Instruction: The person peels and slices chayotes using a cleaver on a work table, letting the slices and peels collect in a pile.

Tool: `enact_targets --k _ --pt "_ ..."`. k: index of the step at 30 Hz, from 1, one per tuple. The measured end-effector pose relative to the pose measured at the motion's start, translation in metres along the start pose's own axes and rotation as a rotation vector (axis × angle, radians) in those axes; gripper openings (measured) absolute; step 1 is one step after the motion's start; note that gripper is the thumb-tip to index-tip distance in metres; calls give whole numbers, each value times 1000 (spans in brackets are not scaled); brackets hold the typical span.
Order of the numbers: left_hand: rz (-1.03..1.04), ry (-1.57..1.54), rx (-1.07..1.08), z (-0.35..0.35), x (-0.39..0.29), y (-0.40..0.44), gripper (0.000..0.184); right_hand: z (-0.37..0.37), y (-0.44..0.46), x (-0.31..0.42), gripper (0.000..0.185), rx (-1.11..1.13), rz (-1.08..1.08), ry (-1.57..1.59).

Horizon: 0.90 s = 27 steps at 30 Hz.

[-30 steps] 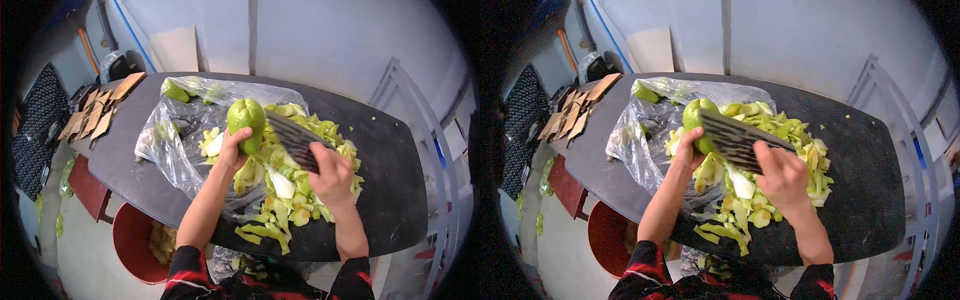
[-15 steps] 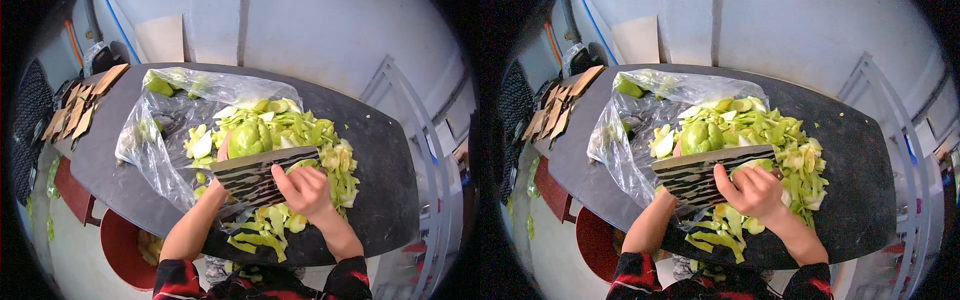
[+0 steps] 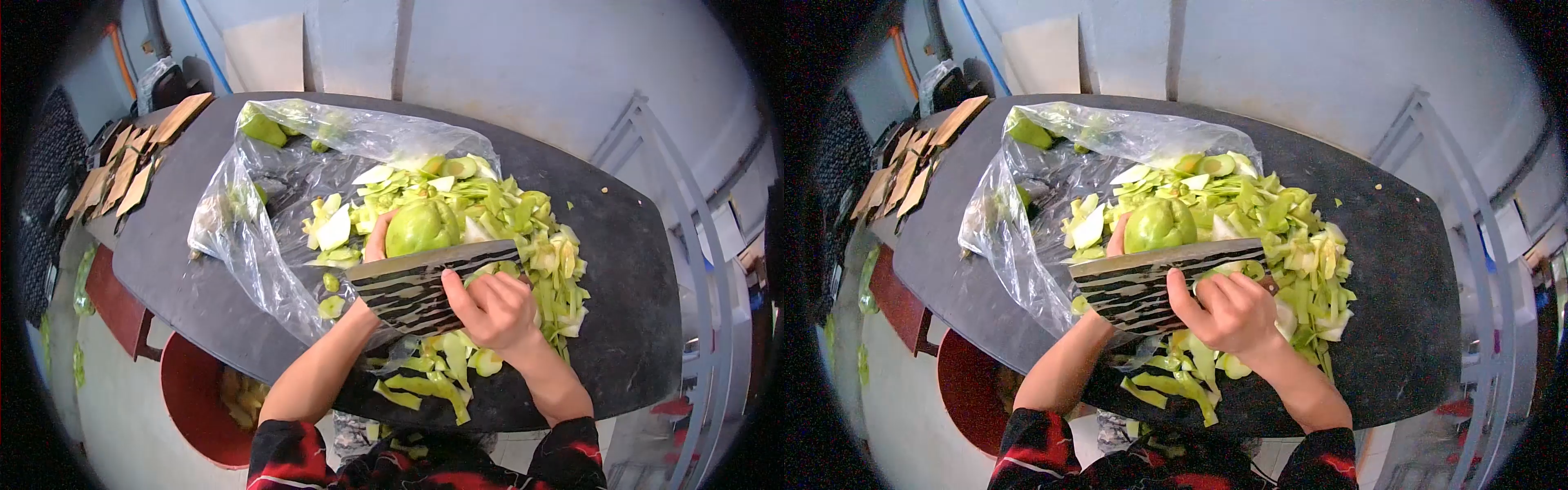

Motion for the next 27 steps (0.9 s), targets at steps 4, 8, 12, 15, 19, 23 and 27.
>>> enact_targets --k 4,8,12,15,19,23,27 --pt "20 -103 -59 2 -4 -4 61 1 3 6 41 71 -7 -65" --pt "36 -56 -40 -1 -1 -3 63 2 4 6 38 79 -1 -69" --pt "-2 -194 -27 5 2 -4 63 0 4 9 34 48 -15 -72" --pt "-2 -108 -20 7 -5 -4 57 -2 2 8 32 23 -3 -55" --pt "-33 10 -15 10 -13 -7 64 -3 2 0 31 54 54 -43" --pt "-76 127 28 24 -26 -12 64 -2 -4 -12 32 31 91 -24" --pt "-46 -133 8 29 -32 -14 73 18 -18 -56 38 25 269 -20"
Point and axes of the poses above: each hand's wrist, its own y-axis towards the middle knuckle, its own z-axis out of the palm, x = y × z, the point moved 9 cm from there along y, towards the middle knuckle, and after that the axes turned 14 degrees about x, right-handed, at the moved point
